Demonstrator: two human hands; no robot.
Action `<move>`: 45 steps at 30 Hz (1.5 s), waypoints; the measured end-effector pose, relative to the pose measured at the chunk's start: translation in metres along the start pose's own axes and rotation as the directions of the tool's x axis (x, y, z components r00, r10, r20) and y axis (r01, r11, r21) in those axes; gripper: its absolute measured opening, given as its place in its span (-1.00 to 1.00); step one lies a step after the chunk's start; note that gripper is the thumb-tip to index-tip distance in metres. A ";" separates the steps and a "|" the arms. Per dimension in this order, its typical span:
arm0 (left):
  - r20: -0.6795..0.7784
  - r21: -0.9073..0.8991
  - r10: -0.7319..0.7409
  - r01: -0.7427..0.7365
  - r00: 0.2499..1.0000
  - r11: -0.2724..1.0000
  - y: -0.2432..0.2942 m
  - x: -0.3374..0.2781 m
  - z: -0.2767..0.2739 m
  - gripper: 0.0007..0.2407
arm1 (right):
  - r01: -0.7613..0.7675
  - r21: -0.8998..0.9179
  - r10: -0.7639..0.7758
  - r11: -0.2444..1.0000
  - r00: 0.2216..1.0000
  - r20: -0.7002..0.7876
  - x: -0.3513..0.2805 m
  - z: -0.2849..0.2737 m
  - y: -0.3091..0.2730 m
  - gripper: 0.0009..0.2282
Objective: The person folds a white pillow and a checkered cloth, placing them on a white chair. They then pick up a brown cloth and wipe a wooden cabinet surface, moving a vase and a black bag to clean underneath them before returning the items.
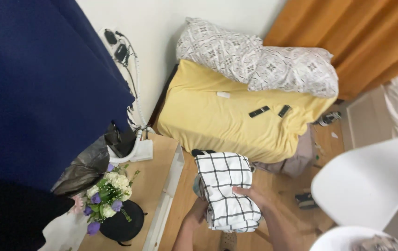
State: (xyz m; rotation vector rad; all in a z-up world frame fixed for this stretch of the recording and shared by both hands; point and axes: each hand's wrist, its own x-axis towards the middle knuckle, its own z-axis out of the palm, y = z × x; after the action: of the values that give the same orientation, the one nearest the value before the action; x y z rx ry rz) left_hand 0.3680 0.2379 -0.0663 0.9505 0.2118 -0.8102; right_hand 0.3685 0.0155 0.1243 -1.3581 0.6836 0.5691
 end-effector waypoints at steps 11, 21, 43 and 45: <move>0.090 -0.101 0.024 -0.015 0.996 0.995 0.020 -0.056 0.092 -0.50 | 0.213 0.304 -0.120 0.928 0.948 -0.296 -0.092 -0.040 0.068 -0.34; 0.335 -0.074 -0.122 0.155 0.934 0.985 -0.061 -0.058 0.230 -0.49 | 0.307 0.057 -0.218 0.950 0.784 -0.582 -0.192 -0.164 0.119 -0.37; 0.126 0.539 -0.260 0.154 0.957 0.828 -0.166 -0.012 0.343 -0.35 | -0.324 -0.621 -0.383 0.713 0.562 -0.733 -0.325 -0.216 0.193 -0.13; 0.135 0.476 -0.191 0.105 0.972 0.873 -0.158 -0.016 0.347 -0.32 | -0.332 -0.682 -0.435 0.651 0.573 -0.695 -0.306 -0.218 0.217 -0.27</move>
State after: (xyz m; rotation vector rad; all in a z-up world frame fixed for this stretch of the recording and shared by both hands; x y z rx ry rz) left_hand 0.1856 -0.0783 0.0436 1.3177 -0.0759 -1.1140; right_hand -0.0219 -0.1646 0.1834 -2.5486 1.2349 0.0686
